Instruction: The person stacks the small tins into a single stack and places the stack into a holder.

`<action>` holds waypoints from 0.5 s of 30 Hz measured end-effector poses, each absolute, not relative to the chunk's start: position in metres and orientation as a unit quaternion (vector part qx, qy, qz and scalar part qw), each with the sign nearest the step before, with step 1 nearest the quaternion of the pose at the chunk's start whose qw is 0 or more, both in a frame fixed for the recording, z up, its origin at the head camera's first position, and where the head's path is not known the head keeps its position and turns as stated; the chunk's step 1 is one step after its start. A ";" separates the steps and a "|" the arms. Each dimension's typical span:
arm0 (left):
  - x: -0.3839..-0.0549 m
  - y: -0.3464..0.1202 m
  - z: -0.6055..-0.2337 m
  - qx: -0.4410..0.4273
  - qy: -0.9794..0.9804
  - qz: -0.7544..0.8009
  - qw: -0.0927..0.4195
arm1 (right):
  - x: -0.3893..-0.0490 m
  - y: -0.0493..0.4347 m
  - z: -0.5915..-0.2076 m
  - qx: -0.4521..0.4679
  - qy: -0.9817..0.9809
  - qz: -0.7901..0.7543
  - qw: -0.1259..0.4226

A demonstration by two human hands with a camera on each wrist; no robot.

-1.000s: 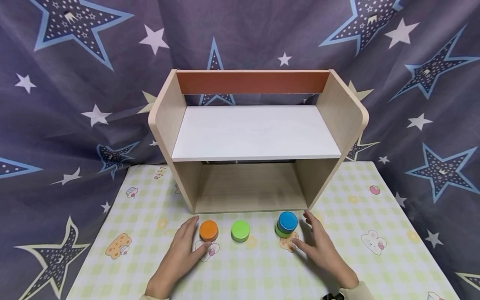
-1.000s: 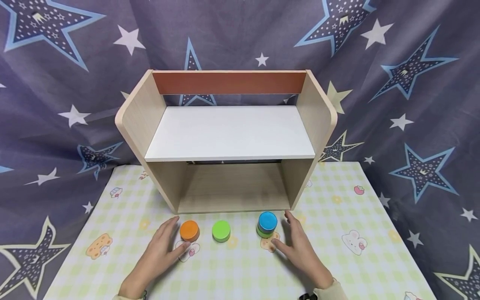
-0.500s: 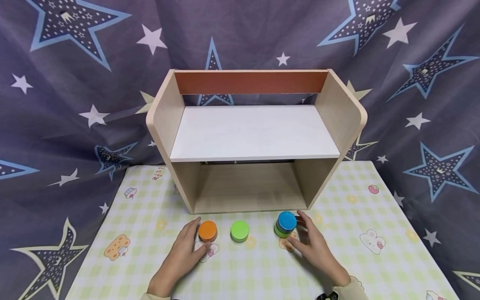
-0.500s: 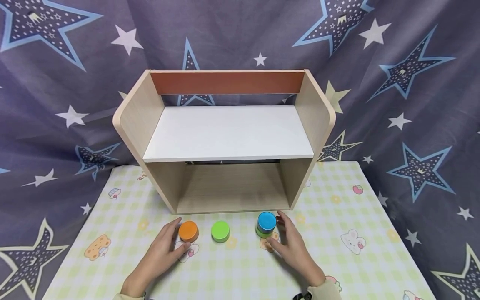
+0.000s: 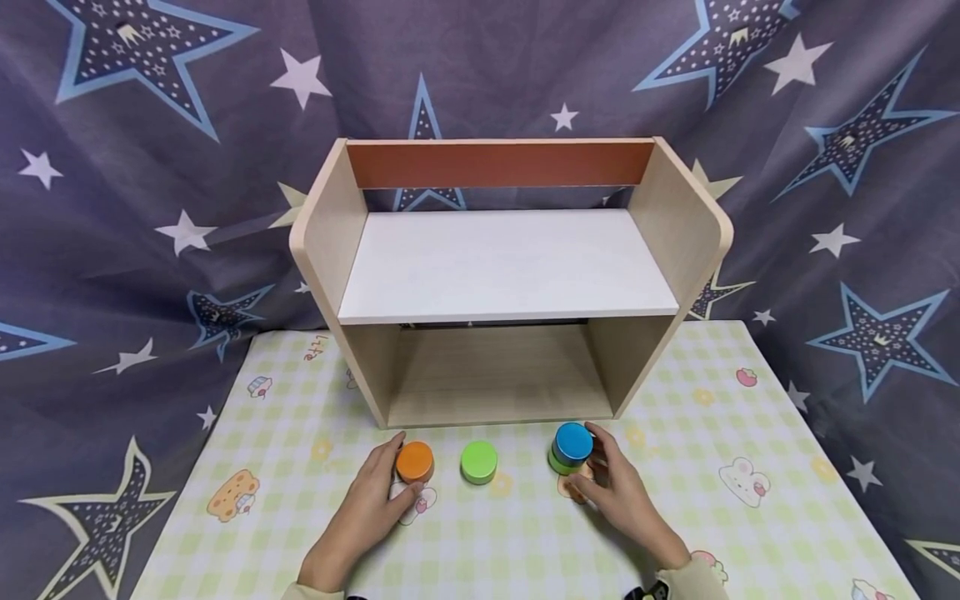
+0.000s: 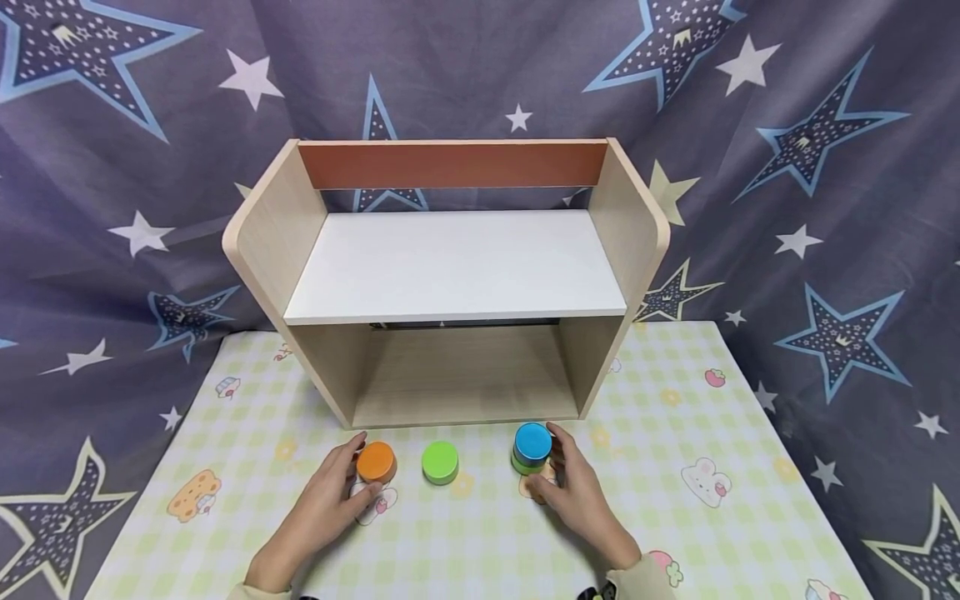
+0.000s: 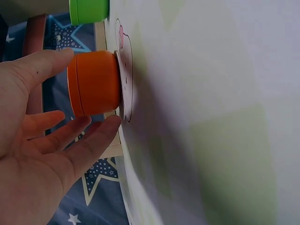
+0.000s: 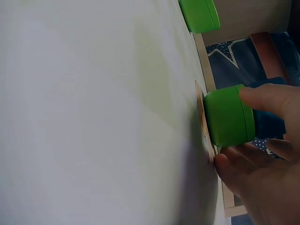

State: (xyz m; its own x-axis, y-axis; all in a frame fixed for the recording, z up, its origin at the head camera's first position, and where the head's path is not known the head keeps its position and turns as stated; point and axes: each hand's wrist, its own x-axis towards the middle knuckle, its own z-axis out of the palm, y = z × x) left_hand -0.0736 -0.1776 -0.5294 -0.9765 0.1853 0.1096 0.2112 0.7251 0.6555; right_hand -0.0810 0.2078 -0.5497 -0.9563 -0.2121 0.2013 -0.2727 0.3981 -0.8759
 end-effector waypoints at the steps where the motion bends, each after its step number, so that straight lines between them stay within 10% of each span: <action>1: -0.074 -0.177 -0.529 -0.105 -0.929 -0.356 0.017 | -0.081 0.208 -0.550 0.144 -0.837 0.528 0.028; 15: -0.076 -0.173 -0.529 -0.105 -0.927 -0.360 0.019 | -0.082 0.204 -0.549 0.128 -0.843 0.522 0.026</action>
